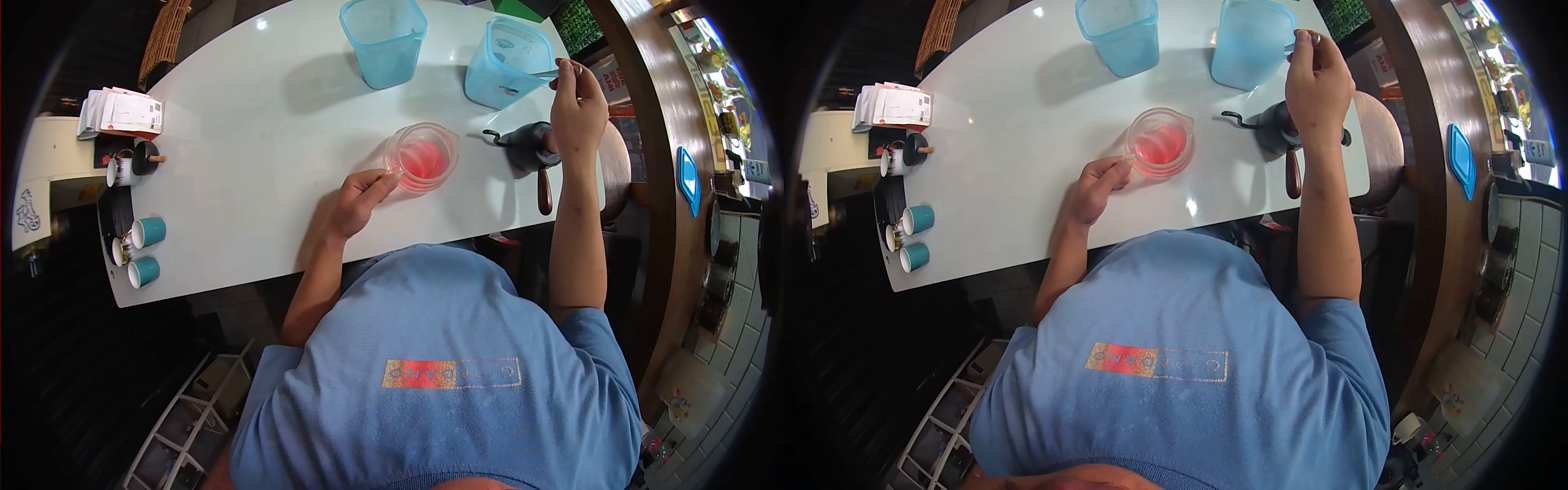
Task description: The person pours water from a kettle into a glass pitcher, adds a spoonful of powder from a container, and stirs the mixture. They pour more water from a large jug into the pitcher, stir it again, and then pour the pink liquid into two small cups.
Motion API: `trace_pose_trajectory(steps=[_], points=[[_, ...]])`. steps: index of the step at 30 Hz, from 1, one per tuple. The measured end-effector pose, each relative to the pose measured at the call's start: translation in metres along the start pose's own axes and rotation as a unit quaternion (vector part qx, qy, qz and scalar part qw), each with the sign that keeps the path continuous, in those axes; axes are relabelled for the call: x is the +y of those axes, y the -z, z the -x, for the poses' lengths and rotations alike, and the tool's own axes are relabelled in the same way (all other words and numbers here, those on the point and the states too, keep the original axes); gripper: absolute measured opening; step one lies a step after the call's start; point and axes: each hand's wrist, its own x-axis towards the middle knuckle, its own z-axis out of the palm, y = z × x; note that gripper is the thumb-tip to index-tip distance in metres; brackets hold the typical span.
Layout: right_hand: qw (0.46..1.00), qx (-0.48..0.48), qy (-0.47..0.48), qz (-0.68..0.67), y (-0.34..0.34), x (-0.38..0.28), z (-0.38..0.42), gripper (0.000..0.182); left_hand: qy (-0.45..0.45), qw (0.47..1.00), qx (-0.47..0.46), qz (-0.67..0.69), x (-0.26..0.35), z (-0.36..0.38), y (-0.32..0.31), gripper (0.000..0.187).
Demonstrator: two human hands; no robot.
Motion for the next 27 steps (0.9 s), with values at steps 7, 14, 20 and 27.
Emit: trace_pose_trajectory(steps=[7, 14, 20, 27], points=[[0.999, -0.034, -0.009, 0.035, -0.002, 0.007, -0.002, 0.031, 0.023, 0.999, -0.011, -0.023, -0.002, 0.003, -0.005, 0.032], [0.994, -0.043, -0.047, 0.085, 0.025, -0.003, 0.022, 0.045, 0.080, 0.995, -0.023, -0.060, 0.004, 0.002, -0.010, 0.032], [0.974, -0.011, -0.176, 0.139, 0.065, 0.019, 0.093, 0.055, 0.054, 0.997, -0.022, -0.053, 0.006, 0.001, -0.013, 0.037], [0.887, -0.180, -0.403, -0.134, 0.063, 0.026, 0.125, 0.038, 0.075, 0.993, -0.022, -0.089, 0.003, 0.000, -0.010, 0.036]])
